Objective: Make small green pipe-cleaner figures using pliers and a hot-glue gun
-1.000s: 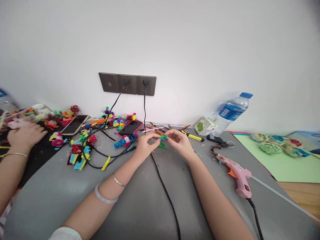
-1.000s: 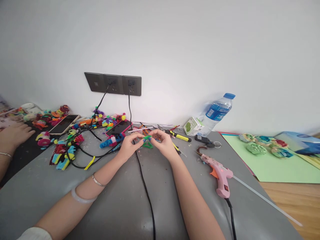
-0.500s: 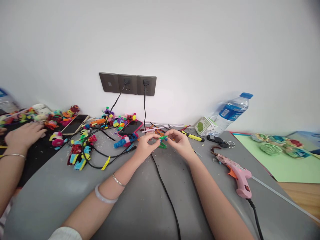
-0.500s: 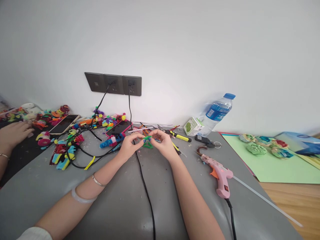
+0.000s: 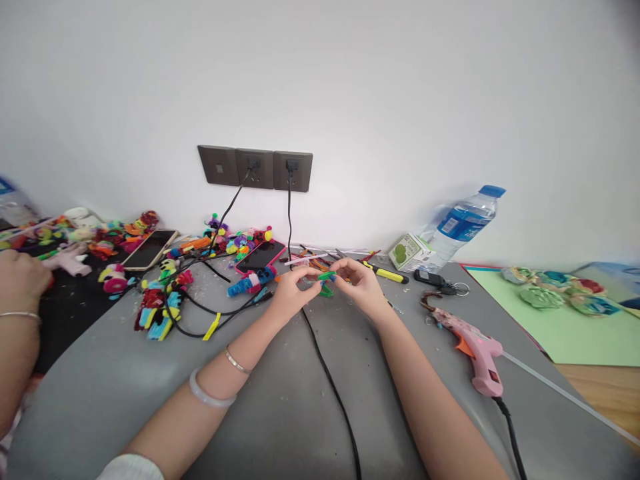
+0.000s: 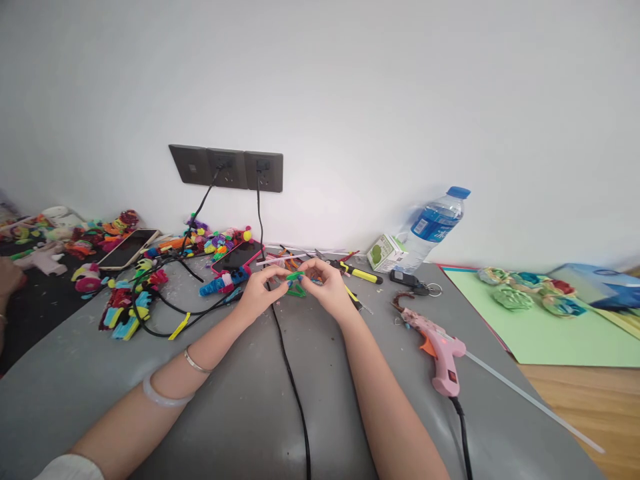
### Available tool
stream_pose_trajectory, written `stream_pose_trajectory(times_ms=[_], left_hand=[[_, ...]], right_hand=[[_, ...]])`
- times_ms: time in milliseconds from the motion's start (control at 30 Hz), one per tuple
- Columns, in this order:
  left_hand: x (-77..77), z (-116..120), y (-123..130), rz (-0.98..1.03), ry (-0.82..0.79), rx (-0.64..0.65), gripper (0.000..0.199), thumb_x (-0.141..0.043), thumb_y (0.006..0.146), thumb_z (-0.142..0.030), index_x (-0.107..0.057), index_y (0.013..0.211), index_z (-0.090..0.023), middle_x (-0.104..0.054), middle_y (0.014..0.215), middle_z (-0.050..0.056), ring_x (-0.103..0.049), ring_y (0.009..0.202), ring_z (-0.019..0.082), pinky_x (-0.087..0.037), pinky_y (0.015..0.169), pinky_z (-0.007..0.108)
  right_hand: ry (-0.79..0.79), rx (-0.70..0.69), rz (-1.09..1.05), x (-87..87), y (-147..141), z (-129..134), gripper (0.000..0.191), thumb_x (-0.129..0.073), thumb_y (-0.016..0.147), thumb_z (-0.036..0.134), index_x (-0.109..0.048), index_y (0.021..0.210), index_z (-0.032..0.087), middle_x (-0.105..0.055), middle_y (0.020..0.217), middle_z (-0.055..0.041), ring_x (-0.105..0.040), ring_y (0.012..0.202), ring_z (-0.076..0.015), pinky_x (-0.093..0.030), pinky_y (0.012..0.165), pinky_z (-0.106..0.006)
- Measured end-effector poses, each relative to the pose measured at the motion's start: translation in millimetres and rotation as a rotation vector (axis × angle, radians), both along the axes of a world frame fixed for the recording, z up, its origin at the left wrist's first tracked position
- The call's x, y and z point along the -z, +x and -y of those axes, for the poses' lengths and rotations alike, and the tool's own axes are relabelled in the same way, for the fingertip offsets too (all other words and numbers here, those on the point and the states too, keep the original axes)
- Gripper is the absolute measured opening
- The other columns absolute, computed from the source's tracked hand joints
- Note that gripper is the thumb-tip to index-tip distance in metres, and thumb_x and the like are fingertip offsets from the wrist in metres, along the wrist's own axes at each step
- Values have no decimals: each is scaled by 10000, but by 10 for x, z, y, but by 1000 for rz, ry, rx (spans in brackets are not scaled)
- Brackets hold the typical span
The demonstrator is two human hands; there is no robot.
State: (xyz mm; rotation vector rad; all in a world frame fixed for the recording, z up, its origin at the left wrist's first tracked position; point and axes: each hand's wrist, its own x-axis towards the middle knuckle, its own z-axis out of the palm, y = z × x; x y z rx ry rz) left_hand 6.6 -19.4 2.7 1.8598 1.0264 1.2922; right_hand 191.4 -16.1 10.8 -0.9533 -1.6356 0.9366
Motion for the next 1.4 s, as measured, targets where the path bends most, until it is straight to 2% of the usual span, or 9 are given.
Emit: stream_pose_trajectory(times_ms=[300, 833, 1400], left_hand=[[-16, 1, -3, -27, -23, -3, 182, -655, 779, -217, -722, 943, -176, -751, 970, 58, -659, 847, 189, -447, 663, 269], [17, -13, -1, 33, -49, -3, 108, -613, 758, -207, -643, 851, -162, -691, 867, 48, -617, 779, 165, -463, 654, 254], [30, -16, -1, 37, -31, -76, 86, -584, 740, -193, -623, 813, -169, -665, 841, 30, -601, 759, 153, -448, 631, 241]], right_hand=[[3, -18, -8, 8, -1, -3, 113, -634, 826, 298, -626, 891, 206, -616, 821, -21, -552, 731, -157, -456, 696, -287], [16, -4, 35, -58, -97, 50, 113, -655, 787, 289, -623, 862, 210, -649, 861, -27, -566, 767, -171, -432, 722, -304], [50, -13, 78, -37, -104, 46, 146, -636, 823, 320, -648, 916, 208, -684, 916, -49, -607, 826, -194, -465, 765, -329]])
